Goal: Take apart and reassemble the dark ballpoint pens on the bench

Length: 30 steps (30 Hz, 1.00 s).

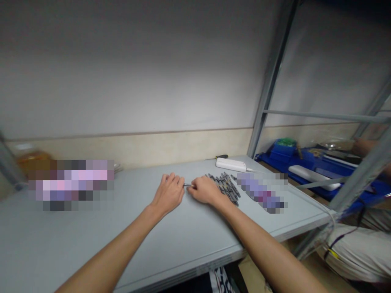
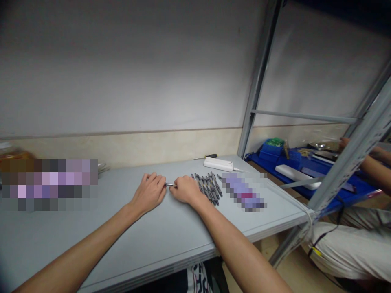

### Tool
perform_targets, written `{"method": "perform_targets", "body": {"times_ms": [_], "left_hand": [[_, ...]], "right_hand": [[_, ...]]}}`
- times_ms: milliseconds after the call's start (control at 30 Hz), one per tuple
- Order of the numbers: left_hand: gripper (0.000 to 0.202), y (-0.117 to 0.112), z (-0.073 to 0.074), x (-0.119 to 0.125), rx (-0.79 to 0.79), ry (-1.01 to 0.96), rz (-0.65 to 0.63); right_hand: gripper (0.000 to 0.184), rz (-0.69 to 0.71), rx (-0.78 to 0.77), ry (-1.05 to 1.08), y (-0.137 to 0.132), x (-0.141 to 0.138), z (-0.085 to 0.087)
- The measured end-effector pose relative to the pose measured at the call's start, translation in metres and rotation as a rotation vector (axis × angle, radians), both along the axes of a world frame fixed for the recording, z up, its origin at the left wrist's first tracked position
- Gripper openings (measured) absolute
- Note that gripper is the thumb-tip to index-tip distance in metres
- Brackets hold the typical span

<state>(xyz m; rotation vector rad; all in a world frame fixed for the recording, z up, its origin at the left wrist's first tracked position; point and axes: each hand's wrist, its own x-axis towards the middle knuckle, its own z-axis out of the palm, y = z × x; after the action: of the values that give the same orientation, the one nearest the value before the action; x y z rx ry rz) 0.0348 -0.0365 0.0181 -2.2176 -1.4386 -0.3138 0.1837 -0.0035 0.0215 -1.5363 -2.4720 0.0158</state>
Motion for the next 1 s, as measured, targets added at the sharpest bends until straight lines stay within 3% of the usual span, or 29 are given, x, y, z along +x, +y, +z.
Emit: {"method": "perform_targets", "body": {"times_ms": [133, 267, 433, 533, 633, 833, 900, 1000], "left_hand": [[0.023, 0.001, -0.004, 0.007, -0.09, -0.057, 0.139], [0.029, -0.002, -0.001, 0.011, -0.159, -0.142, 0.287], [0.027, -0.003, -0.001, 0.006, -0.276, -0.279, 0.349], [0.023, 0.001, -0.003, -0.001, -0.492, -0.414, 0.262], [0.027, 0.005, -0.005, -0.008, -0.628, -0.551, 0.071], [0.024, 0.006, -0.005, -0.015, -0.253, -0.684, -0.193], [0.026, 0.007, -0.002, -0.017, -0.247, -0.663, -0.256], [0.034, 0.009, 0.001, -0.02, -0.366, -0.687, -0.238]], "right_hand": [[0.04, -0.047, 0.069, -0.074, -0.005, -0.005, -0.001], [0.049, -0.01, 0.124, -0.103, -0.008, -0.008, 0.0], [0.051, 0.074, 0.174, -0.143, -0.011, -0.011, 0.004], [0.049, 0.13, 0.236, -0.157, -0.012, -0.011, 0.007], [0.045, 0.123, 0.256, -0.151, -0.01, -0.011, 0.007], [0.047, -0.11, 0.159, -0.123, 0.001, -0.002, 0.005], [0.048, -0.125, 0.143, -0.12, 0.004, 0.002, 0.005], [0.048, -0.097, 0.135, -0.111, 0.004, 0.004, 0.004]]}}
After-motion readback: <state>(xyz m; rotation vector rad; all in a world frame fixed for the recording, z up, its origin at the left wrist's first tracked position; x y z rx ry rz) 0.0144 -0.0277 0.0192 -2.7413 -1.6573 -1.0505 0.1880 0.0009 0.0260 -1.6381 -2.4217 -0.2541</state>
